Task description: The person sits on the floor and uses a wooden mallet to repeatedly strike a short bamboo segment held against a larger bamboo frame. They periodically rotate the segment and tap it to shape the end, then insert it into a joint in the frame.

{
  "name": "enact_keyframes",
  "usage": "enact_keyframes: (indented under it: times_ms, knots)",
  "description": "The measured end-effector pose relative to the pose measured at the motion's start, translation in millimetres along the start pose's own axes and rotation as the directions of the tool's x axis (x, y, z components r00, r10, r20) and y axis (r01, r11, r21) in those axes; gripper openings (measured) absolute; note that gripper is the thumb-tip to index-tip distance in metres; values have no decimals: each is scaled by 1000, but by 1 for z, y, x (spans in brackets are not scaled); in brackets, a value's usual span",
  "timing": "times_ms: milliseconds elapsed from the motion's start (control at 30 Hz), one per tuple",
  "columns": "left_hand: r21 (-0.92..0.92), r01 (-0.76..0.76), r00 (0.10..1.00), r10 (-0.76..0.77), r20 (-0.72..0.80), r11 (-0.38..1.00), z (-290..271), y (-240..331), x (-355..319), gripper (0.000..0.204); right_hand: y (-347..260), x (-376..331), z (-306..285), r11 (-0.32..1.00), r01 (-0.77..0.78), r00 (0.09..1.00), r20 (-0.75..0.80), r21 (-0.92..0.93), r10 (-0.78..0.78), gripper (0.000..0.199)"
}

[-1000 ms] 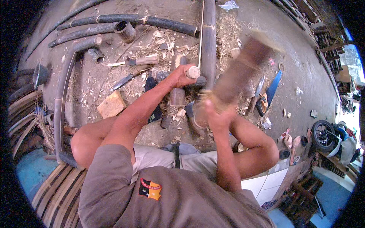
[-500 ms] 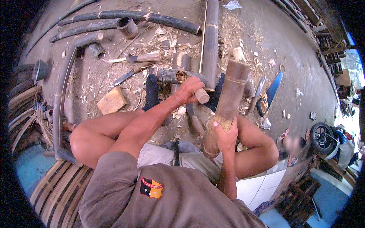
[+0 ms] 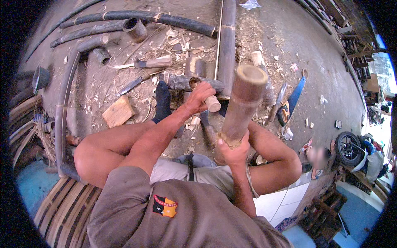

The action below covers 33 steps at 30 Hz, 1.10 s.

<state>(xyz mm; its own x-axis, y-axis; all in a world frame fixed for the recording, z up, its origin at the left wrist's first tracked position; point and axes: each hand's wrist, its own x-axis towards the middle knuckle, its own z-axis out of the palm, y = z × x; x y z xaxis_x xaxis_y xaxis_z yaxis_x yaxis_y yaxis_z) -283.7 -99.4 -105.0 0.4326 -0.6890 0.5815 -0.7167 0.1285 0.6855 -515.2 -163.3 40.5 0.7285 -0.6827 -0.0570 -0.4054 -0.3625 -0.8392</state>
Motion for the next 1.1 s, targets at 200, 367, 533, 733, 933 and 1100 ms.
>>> enact_keyframes:
  times_ms: [200, 367, 533, 733, 933, 1100]
  knots:
    - [-19, -7, 994, 4, -109, 1000, 5, -23, 1, 39, -20, 26, 22, 963, -236, 951, 171, -130, 256, 84]
    - [-165, 207, 964, -230, -133, 964, 1, -4, 21, 35, -20, 41, 17, 994, 19, 998, -53, 104, -14, 67]
    - [-218, 263, 914, -315, -257, 940, 0, -26, 19, 35, -36, 90, 8, 998, -38, 993, 113, -54, 44, 55]
    - [-548, 570, 658, -739, -141, 612, -10, -43, 36, 33, -38, 107, 25, 921, -170, 947, 201, -352, 251, 53]
    - [-123, 316, 933, -332, -142, 941, 9, 5, 0, 35, 6, 60, 0, 950, -311, 944, 127, 22, 306, 56]
    - [-114, 141, 989, -144, -23, 983, 19, 27, 17, 34, -11, 58, -47, 964, -242, 962, -102, 111, 253, 69]
